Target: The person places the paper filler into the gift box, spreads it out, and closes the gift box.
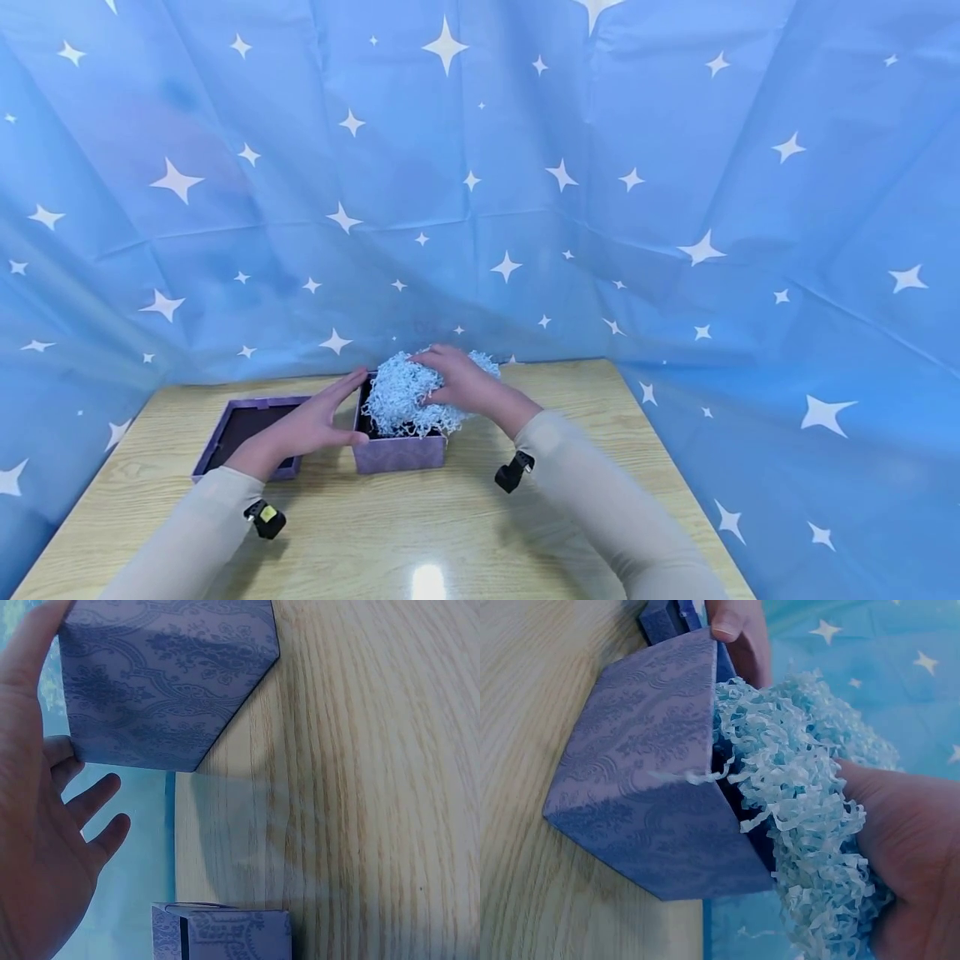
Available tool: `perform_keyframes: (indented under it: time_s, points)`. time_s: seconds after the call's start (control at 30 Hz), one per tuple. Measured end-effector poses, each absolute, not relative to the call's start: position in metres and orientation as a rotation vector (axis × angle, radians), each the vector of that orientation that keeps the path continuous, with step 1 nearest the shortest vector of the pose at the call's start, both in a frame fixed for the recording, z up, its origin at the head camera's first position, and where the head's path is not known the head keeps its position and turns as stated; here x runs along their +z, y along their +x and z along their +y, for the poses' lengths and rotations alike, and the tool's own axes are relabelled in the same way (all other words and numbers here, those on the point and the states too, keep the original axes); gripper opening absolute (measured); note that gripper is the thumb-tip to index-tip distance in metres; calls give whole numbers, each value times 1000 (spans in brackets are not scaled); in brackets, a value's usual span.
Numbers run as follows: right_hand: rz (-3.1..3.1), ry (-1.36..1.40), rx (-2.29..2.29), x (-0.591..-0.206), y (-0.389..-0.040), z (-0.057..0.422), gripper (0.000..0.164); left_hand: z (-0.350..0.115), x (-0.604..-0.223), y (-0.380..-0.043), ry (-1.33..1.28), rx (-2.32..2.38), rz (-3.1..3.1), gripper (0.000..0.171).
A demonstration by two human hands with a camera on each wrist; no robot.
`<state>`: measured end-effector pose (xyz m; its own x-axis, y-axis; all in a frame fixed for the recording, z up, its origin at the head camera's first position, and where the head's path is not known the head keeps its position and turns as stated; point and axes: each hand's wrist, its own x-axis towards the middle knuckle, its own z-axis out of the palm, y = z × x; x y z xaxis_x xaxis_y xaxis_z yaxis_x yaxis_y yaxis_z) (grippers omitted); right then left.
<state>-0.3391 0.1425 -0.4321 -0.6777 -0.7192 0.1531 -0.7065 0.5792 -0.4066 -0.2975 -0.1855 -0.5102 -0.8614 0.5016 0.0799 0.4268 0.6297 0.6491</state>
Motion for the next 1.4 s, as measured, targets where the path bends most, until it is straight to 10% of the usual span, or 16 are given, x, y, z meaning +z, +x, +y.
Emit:
perform_keyframes:
  time_s: [1.4]
  points:
    - [2624,-1027,-203,-467,-343,56,79,-185,-507,-296,764,1096,2695,120]
